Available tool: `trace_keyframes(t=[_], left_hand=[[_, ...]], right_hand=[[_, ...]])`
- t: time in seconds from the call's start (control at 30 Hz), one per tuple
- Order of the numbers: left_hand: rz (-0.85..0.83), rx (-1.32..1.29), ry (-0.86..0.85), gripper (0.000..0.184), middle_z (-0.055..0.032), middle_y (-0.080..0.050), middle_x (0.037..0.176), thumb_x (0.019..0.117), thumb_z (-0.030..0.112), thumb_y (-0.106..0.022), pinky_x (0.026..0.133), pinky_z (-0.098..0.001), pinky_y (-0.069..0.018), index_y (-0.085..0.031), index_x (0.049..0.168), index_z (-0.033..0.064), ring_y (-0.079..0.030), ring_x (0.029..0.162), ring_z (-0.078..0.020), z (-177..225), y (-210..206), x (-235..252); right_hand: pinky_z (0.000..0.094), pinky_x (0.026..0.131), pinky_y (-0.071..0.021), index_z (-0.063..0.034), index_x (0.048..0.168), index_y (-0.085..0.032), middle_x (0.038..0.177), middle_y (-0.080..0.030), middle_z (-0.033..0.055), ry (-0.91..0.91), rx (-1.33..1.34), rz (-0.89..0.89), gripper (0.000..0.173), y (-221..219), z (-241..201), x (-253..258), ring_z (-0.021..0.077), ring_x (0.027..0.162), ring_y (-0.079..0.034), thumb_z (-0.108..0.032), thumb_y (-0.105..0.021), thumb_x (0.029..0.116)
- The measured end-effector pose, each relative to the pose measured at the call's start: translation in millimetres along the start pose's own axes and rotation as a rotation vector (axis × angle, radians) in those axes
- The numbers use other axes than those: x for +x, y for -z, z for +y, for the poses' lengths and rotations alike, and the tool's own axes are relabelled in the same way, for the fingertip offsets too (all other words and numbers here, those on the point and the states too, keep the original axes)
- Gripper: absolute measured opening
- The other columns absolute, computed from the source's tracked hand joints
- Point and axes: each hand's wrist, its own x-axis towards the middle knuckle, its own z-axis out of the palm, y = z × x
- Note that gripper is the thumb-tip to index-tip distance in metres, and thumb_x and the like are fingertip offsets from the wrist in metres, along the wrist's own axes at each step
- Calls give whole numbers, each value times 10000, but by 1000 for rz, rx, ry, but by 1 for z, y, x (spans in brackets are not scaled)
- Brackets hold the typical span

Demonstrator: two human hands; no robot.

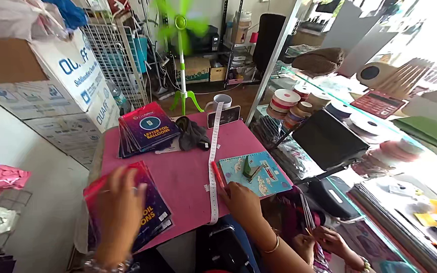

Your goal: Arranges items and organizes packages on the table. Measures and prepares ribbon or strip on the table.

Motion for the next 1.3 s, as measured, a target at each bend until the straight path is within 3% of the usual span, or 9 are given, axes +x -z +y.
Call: trace_keyframes(t=[0.17, 0.37, 0.53, 0.67, 0.77, 0.87, 1.0, 1.1, 1.3], left_hand=[[-129, -110, -526, 557, -84, -595, 1467, 859, 441, -761, 1089, -661, -413, -695, 1316, 131, -526, 1386, -357, 77, -93, -45], [-186, -92, -608, 580, -88, -633, 1415, 850, 467, -747, 1033, -643, -463, -690, 1326, 140, -553, 1355, -368, 78, -122, -48], [-87, -112, -568, 501, -66, -702, 1303, 935, 494, -609, 1002, -554, -513, -742, 1220, 105, -629, 1265, -321, 95, -140, -49], [6, -217, -513, 416, -54, -718, 1220, 1006, 470, -505, 972, -460, -533, -743, 1192, 184, -651, 1209, -281, 86, -151, -50], [38, -201, -495, 475, -60, -708, 1240, 1032, 504, -446, 992, -422, -517, -723, 1196, 155, -642, 1215, -265, 84, -153, -52], [16, -167, -490, 498, -53, -689, 1306, 1041, 509, -413, 1018, -427, -487, -724, 1208, 158, -607, 1270, -269, 84, -153, -51], [-14, -115, -470, 474, -50, -650, 1376, 1029, 518, -413, 1042, -464, -443, -724, 1225, 219, -564, 1317, -290, 85, -151, -51], [-20, -118, -469, 463, -30, -655, 1378, 1034, 510, -415, 1046, -469, -425, -721, 1222, 218, -554, 1326, -290, 85, -150, -51], [-31, -122, -485, 453, -17, -657, 1384, 1051, 467, -418, 1058, -461, -404, -710, 1252, 183, -542, 1338, -290, 83, -148, -50]], right_hand=[[559, 823, -546, -12, 1070, -718, 922, -728, 152, -46, 211, -70, 335, 14, 13, 9, 316, 889, -705, -326, -653, 974], [183, 496, -464, -40, 952, -623, 656, -597, -57, 115, 860, 191, 98, 15, 35, 12, 0, 517, -534, -138, -621, 950], [172, 491, -482, -82, 992, -539, 672, -610, -68, 241, 1260, 291, 64, -16, 19, 30, 3, 515, -549, -47, -571, 948], [144, 501, -489, -95, 925, -528, 796, -609, -54, 388, 1211, 381, 98, -42, 9, 42, -14, 563, -550, -11, -577, 908], [136, 518, -499, -137, 874, -556, 888, -616, -50, 460, 1169, 392, 112, -48, 13, 45, -21, 617, -564, -42, -606, 906], [146, 502, -505, -138, 822, -533, 887, -608, -31, 432, 1183, 383, 157, -46, 15, 47, -9, 608, -565, -29, -605, 910], [151, 560, -542, -121, 880, -567, 928, -635, -14, 447, 1112, 408, 161, -42, 12, 39, 7, 669, -609, 18, -648, 876], [139, 608, -546, -125, 839, -593, 890, -630, -31, 487, 1044, 454, 169, -45, 7, 36, -1, 708, -612, -6, -703, 885], [113, 539, -513, -147, 812, -551, 765, -582, -73, 403, 968, 567, 239, -54, 6, 38, -36, 605, -560, -18, -746, 857]])
